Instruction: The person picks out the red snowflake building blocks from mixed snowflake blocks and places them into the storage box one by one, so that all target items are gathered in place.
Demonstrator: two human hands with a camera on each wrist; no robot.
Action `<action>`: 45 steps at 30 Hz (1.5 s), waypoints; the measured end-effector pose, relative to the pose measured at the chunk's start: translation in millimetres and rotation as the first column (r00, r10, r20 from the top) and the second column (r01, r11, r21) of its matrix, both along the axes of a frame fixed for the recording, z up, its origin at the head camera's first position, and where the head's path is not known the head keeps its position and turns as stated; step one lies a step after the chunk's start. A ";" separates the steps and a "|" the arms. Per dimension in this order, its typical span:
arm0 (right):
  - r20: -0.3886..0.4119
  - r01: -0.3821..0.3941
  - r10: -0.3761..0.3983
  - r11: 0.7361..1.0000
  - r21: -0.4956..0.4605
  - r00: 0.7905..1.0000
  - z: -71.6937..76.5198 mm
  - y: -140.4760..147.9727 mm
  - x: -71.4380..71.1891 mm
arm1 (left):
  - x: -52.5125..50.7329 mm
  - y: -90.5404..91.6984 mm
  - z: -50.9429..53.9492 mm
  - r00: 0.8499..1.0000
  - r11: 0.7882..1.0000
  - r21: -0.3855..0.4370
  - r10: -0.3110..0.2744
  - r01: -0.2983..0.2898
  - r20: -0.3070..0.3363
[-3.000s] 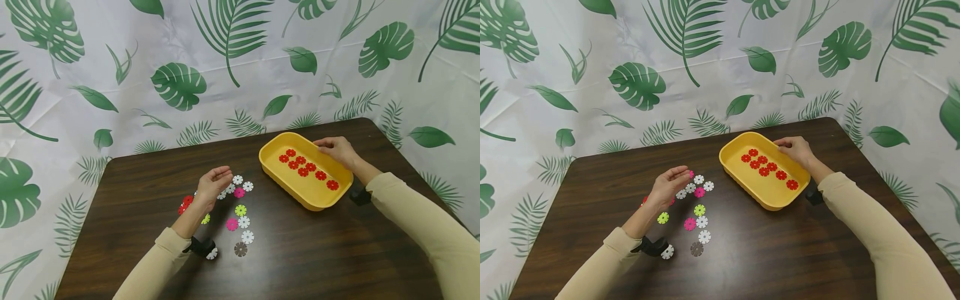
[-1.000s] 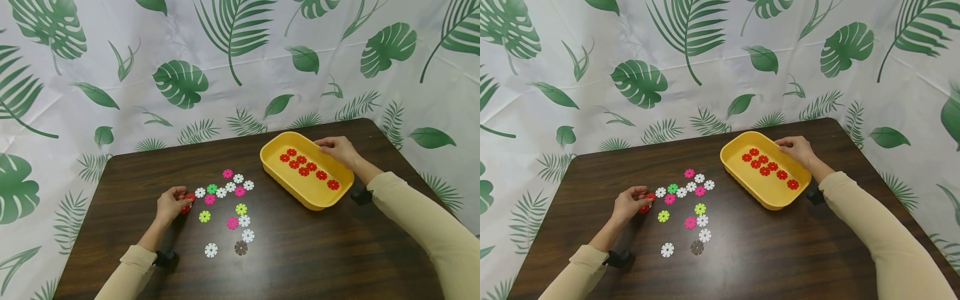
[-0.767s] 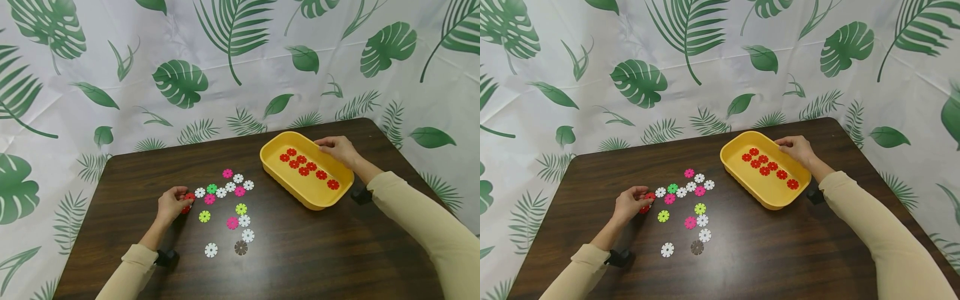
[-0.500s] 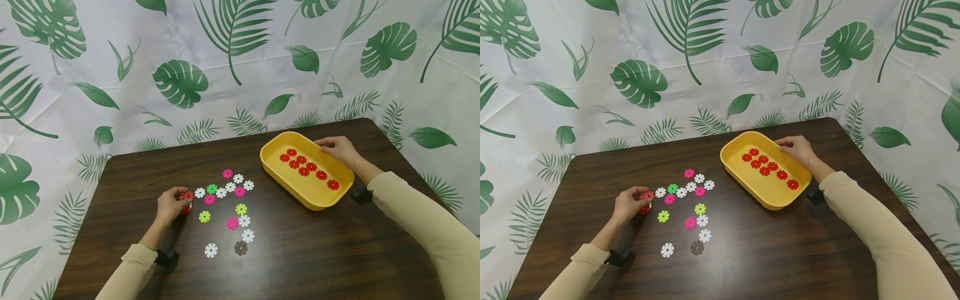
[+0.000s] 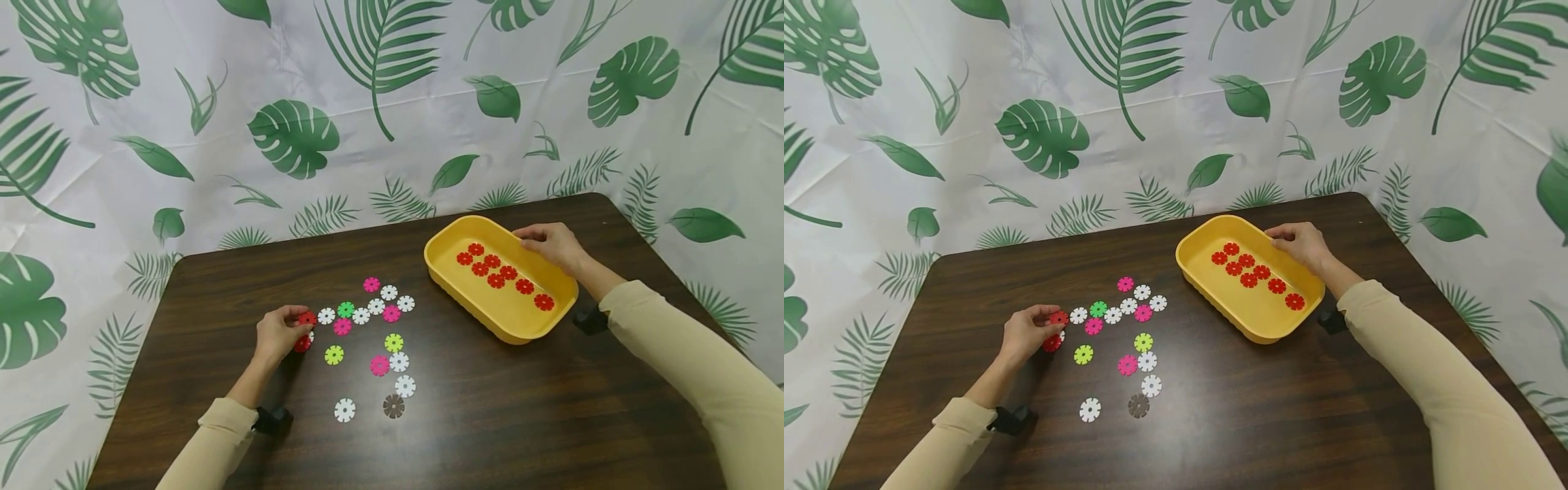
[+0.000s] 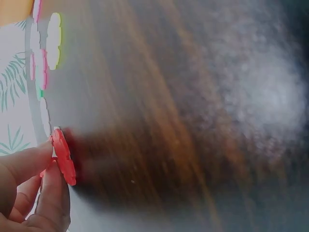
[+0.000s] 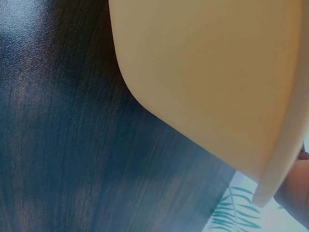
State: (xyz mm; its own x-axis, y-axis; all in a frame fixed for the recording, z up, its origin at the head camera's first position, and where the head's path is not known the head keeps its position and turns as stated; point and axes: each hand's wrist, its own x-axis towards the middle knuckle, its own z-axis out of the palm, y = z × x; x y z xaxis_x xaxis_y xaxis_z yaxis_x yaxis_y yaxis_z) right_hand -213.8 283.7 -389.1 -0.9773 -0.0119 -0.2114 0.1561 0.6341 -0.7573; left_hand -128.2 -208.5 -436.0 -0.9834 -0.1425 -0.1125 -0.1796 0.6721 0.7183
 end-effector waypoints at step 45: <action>-0.026 -0.027 0.028 0.999 0.029 0.999 1.4 -0.4 0.9 | -14.3 49.9 20.5 0.998 0.865 0.500 0.001 -0.031 0.059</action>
State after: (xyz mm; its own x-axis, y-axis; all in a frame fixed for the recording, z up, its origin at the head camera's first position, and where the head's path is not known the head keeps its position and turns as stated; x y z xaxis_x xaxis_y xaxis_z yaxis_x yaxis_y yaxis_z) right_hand -212.9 283.2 -387.7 -0.9819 -0.0331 -0.1866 0.1189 0.6594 -0.7423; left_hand -142.5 -158.6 -415.5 -0.9716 -0.0679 -0.2268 -0.2363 0.2212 0.9462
